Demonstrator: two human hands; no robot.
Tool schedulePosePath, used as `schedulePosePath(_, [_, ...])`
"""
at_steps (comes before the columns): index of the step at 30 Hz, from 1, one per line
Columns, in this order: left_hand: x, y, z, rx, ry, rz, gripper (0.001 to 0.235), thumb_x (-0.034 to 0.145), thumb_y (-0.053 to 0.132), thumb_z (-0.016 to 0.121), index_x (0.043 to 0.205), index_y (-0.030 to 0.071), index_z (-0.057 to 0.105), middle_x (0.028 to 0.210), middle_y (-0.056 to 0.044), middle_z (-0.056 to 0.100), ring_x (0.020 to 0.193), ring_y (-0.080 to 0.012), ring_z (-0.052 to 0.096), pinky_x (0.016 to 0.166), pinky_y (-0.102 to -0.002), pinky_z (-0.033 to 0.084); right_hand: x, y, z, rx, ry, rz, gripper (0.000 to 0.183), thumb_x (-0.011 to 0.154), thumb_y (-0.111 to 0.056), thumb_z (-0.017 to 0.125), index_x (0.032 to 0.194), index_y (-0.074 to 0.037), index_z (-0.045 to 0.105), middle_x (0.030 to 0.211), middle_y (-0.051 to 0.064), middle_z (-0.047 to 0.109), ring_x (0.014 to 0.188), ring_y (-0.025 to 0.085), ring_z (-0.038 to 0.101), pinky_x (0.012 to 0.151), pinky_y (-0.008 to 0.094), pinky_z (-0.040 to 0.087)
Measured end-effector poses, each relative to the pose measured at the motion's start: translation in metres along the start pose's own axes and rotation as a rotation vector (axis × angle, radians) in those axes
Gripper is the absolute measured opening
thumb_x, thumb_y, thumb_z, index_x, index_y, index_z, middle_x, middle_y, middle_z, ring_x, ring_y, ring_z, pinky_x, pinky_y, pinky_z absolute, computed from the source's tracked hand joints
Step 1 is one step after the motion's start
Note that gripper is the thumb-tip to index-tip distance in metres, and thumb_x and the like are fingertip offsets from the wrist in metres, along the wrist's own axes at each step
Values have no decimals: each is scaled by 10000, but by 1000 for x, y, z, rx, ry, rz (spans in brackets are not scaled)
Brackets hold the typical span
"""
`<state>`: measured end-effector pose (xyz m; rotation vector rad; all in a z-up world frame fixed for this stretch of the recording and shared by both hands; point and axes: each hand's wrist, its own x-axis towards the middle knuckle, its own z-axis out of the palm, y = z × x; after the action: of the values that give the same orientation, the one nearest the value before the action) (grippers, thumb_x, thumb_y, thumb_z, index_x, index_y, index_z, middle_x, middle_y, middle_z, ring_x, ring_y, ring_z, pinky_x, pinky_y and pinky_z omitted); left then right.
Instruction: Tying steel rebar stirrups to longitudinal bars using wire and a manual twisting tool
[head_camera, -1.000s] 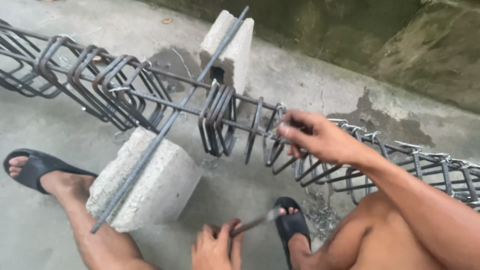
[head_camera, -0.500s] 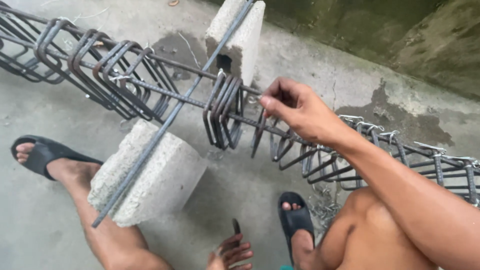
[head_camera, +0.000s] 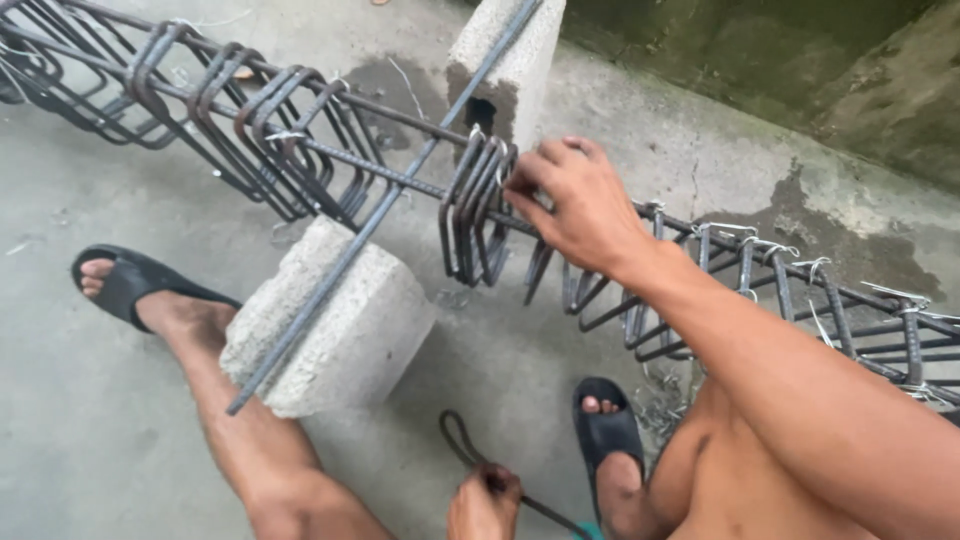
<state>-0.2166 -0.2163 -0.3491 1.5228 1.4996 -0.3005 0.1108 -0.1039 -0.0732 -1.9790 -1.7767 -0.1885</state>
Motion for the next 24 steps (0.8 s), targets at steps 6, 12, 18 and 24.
schedulePosePath(6, [1,8,-12,-340,185,122,467,879,302,608,1315,254,446,1069,-93,668,835,-301,745,706,-452,637,-8,0,5,-66,-162,-8,203,1034,-333,606,1140,-160,617,992,96,647,1030,325,694,1102,587,395])
schedulePosePath(12, [-30,25,-39,-675,302,256,551,937,72,563,1442,74,343,1032,-217,589,593,-336,744,445,-429,677,-12,4,3,-206,-244,-49,206,1001,-321,608,1160,-196,644,1004,59,661,1019,274,706,1133,652,339])
schedulePosePath(18, [-44,57,-62,-572,453,440,484,945,96,560,1410,67,430,1034,-200,657,626,-318,762,487,-403,655,-10,20,15,-414,-69,-205,113,975,-247,596,1021,-256,698,950,6,626,981,188,684,1191,659,276])
schedulePosePath(24, [-64,72,-87,-434,590,584,433,953,118,557,1380,63,513,1037,-182,722,657,-302,779,527,-381,634,-17,28,14,-329,-7,-208,188,947,-165,606,1019,-287,729,955,-25,600,927,149,699,1221,588,297])
